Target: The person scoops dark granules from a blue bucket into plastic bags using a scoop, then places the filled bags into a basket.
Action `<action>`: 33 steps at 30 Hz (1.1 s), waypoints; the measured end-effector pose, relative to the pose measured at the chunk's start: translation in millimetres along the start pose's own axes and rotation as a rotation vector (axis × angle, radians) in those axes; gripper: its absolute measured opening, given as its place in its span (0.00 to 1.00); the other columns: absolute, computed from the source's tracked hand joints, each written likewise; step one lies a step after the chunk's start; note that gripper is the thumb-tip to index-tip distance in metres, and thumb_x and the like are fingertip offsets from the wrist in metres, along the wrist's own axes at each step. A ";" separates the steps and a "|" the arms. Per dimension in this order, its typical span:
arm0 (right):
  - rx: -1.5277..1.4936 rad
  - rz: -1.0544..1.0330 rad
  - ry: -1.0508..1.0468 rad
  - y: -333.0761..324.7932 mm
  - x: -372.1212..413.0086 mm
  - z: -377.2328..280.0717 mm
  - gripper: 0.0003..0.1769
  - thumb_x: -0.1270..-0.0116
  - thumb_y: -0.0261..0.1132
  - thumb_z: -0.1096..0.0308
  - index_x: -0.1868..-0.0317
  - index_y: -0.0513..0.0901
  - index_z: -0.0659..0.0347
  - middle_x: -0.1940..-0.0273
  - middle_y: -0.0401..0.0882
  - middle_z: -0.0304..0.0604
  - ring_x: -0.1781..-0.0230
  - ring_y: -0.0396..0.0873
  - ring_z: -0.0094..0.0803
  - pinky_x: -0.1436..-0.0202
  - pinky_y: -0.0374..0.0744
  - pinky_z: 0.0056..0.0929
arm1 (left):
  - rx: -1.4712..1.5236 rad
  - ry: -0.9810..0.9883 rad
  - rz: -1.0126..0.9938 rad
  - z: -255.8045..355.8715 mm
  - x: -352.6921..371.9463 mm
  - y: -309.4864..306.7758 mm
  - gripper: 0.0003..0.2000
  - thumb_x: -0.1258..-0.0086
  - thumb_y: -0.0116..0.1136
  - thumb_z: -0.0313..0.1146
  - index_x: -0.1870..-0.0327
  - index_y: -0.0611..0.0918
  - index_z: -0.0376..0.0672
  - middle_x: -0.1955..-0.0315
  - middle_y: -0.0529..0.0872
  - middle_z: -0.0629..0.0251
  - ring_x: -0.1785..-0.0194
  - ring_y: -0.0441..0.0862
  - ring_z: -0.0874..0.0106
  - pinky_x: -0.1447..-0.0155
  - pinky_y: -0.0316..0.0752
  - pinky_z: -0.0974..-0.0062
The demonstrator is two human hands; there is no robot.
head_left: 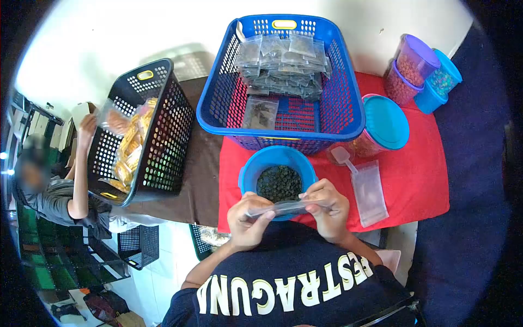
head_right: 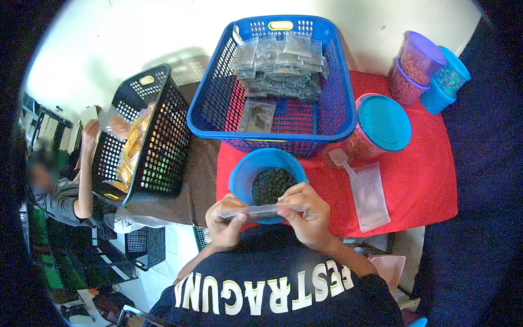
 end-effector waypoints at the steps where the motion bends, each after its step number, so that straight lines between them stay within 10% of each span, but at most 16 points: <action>1: -0.058 -0.050 0.056 -6.8 2.3 9.5 0.09 0.42 0.73 0.71 0.63 0.84 0.62 0.63 0.82 0.44 0.61 0.79 0.32 0.57 0.77 0.31 | 0.126 -0.039 0.027 -0.5 -1.7 -2.2 0.02 0.35 0.63 0.26 0.67 0.82 0.39 0.72 0.86 0.62 0.70 0.79 0.75 0.64 0.71 0.77; 3: -0.115 -0.104 0.096 -5.3 -0.1 20.3 0.13 0.42 0.74 0.67 0.59 0.83 0.63 0.59 0.82 0.46 0.57 0.80 0.34 0.54 0.78 0.32 | 0.442 -0.314 0.447 -30.6 6.9 -36.9 0.06 0.26 0.54 0.30 0.60 0.78 0.37 0.69 0.86 0.60 0.70 0.81 0.76 0.68 0.76 0.77; 6: -0.266 -0.234 0.115 20.9 8.9 21.5 0.36 0.45 0.77 0.57 0.40 0.73 0.63 0.42 0.76 0.52 0.38 0.75 0.42 0.37 0.73 0.39 | 0.386 -0.212 0.163 -8.3 -19.8 -29.5 0.04 0.27 0.55 0.25 0.55 0.76 0.40 0.64 0.84 0.65 0.62 0.80 0.77 0.57 0.77 0.74; 10: -0.057 -0.522 0.593 38.2 34.9 55.3 0.34 0.44 0.77 0.61 0.41 0.72 0.64 0.46 0.79 0.47 0.42 0.76 0.35 0.38 0.74 0.37 | 0.561 -0.356 0.260 -30.9 -21.6 -22.4 0.15 0.25 0.52 0.27 0.40 0.71 0.40 0.46 0.79 0.60 0.44 0.79 0.69 0.45 0.79 0.67; 13: -0.378 0.061 0.432 -35.8 55.5 82.6 0.30 0.40 0.73 0.67 0.39 0.72 0.61 0.48 0.79 0.44 0.46 0.77 0.33 0.41 0.76 0.33 | 0.397 -0.339 0.045 -35.3 -30.4 -12.8 0.32 0.25 0.51 0.46 0.26 0.51 0.49 0.33 0.67 0.53 0.33 0.70 0.57 0.39 0.72 0.55; 16: -0.890 0.784 0.344 -145.1 65.4 78.6 0.24 0.29 0.62 0.58 0.37 0.73 0.56 0.43 0.79 0.41 0.45 0.78 0.35 0.39 0.77 0.41 | 0.322 -0.468 0.079 -75.1 -2.2 -32.6 0.30 0.25 0.49 0.51 0.30 0.54 0.49 0.36 0.69 0.53 0.38 0.74 0.56 0.37 0.68 0.57; 19: -0.756 0.838 0.405 -170.2 84.1 92.7 0.23 0.30 0.63 0.55 0.39 0.75 0.56 0.43 0.79 0.41 0.44 0.77 0.34 0.36 0.74 0.40 | 0.270 -0.554 0.141 -91.4 19.3 -47.5 0.22 0.23 0.47 0.45 0.35 0.59 0.47 0.40 0.72 0.55 0.45 0.78 0.60 0.40 0.70 0.62; 24: -0.485 1.024 0.542 -214.8 124.2 98.9 0.26 0.30 0.63 0.60 0.34 0.69 0.53 0.43 0.72 0.33 0.63 0.73 0.20 0.67 0.72 0.20 | 0.196 -0.545 0.295 -103.9 28.0 -71.0 0.17 0.24 0.46 0.30 0.38 0.61 0.43 0.48 0.74 0.58 0.50 0.79 0.66 0.45 0.70 0.71; 33: -0.106 0.765 0.365 -229.8 52.6 33.0 0.35 0.33 0.64 0.71 0.28 0.60 0.55 0.45 0.76 0.43 0.64 0.78 0.26 0.79 0.73 0.24 | 0.081 -0.540 0.285 -135.0 37.6 -85.7 0.20 0.29 0.49 0.21 0.39 0.61 0.41 0.48 0.72 0.57 0.50 0.75 0.70 0.43 0.71 0.73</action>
Point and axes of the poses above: each hand's wrist, its own x-axis away from the middle knuckle, its own y-axis out of the palm, z = x × y, the point moved 8 cm from there along -x, towards the middle knuckle
